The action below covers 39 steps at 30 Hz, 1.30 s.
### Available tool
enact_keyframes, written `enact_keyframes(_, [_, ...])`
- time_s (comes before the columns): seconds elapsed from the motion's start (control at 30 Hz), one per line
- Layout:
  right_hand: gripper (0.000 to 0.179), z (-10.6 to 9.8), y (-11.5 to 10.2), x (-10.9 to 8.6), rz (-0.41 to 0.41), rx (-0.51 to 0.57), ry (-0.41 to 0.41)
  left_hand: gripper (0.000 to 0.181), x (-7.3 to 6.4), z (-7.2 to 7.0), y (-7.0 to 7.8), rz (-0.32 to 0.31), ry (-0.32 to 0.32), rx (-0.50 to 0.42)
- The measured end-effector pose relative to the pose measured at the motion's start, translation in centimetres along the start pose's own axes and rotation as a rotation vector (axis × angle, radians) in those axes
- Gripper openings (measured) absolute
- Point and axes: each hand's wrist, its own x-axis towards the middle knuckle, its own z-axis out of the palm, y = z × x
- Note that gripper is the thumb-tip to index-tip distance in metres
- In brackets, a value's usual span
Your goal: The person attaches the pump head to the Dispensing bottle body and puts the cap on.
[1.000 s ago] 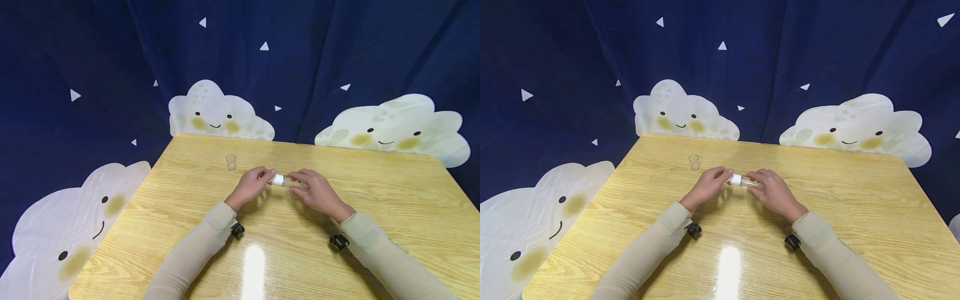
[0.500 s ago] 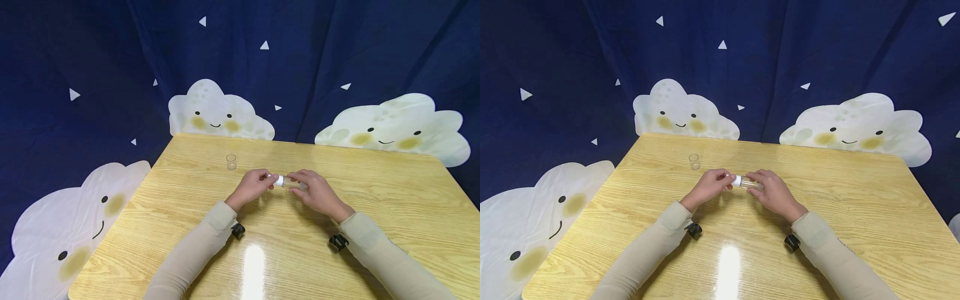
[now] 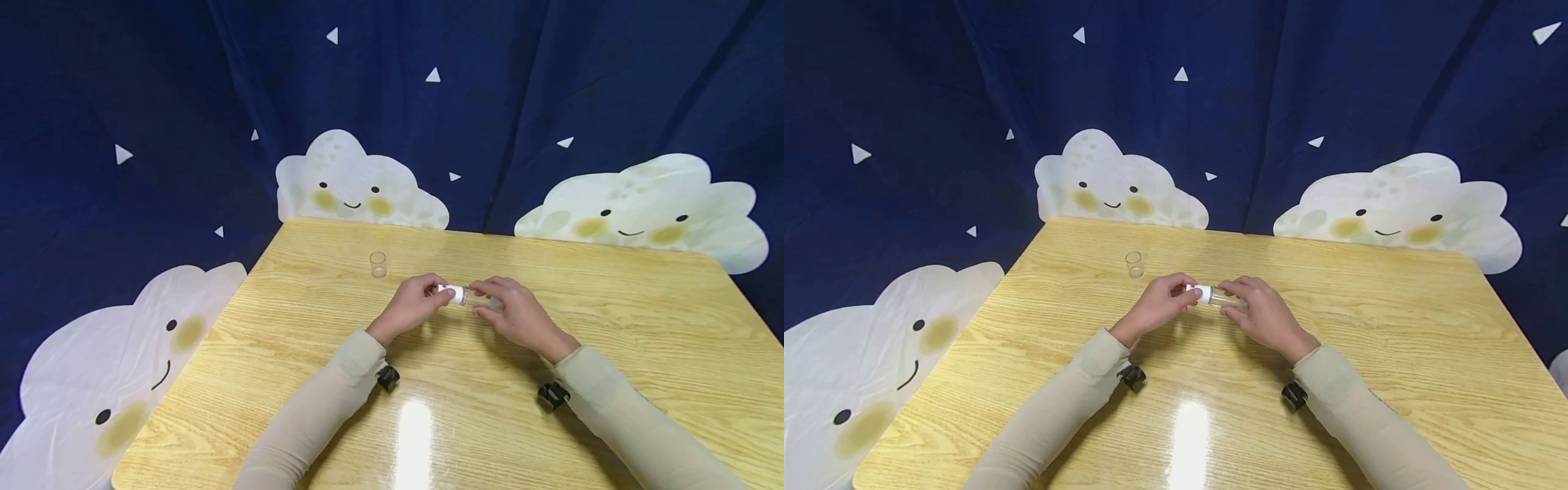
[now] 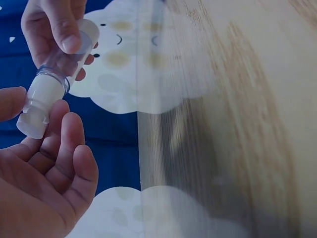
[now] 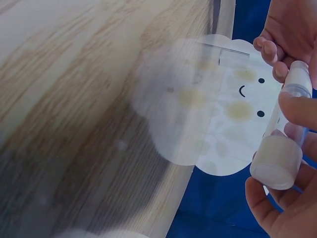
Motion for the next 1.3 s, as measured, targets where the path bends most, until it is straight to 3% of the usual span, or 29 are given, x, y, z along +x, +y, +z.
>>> enact_keyframes(0.13, [0.040,-0.04,0.02,0.04,-0.008,0.000,0.005,0.026,-0.07,-0.03,-0.19,0.043,0.004,0.032])
enact_keyframes(0.33, [0.039,-0.13,0.06,0.06,-0.012,-0.005,0.004,0.032,-0.23,-0.10,-0.29,0.121,-0.023,0.003])
enact_keyframes(0.5, [0.039,-0.13,0.05,0.04,-0.006,-0.008,-0.004,0.033,-0.31,-0.05,-0.12,0.137,-0.012,0.002])
enact_keyframes(0.87, [0.040,-0.15,0.04,0.01,-0.016,-0.021,0.014,0.042,-0.28,0.08,-0.02,0.111,0.001,0.023])
enact_keyframes(1.13, [0.039,-0.14,-0.19,0.05,-0.018,-0.019,0.004,0.045,-0.21,0.00,0.44,-0.024,0.066,0.053])
enact_keyframes(1.3, [0.039,-0.22,-0.40,0.04,-0.028,-0.019,0.002,0.036,-0.12,0.13,0.42,-0.027,0.055,0.051])
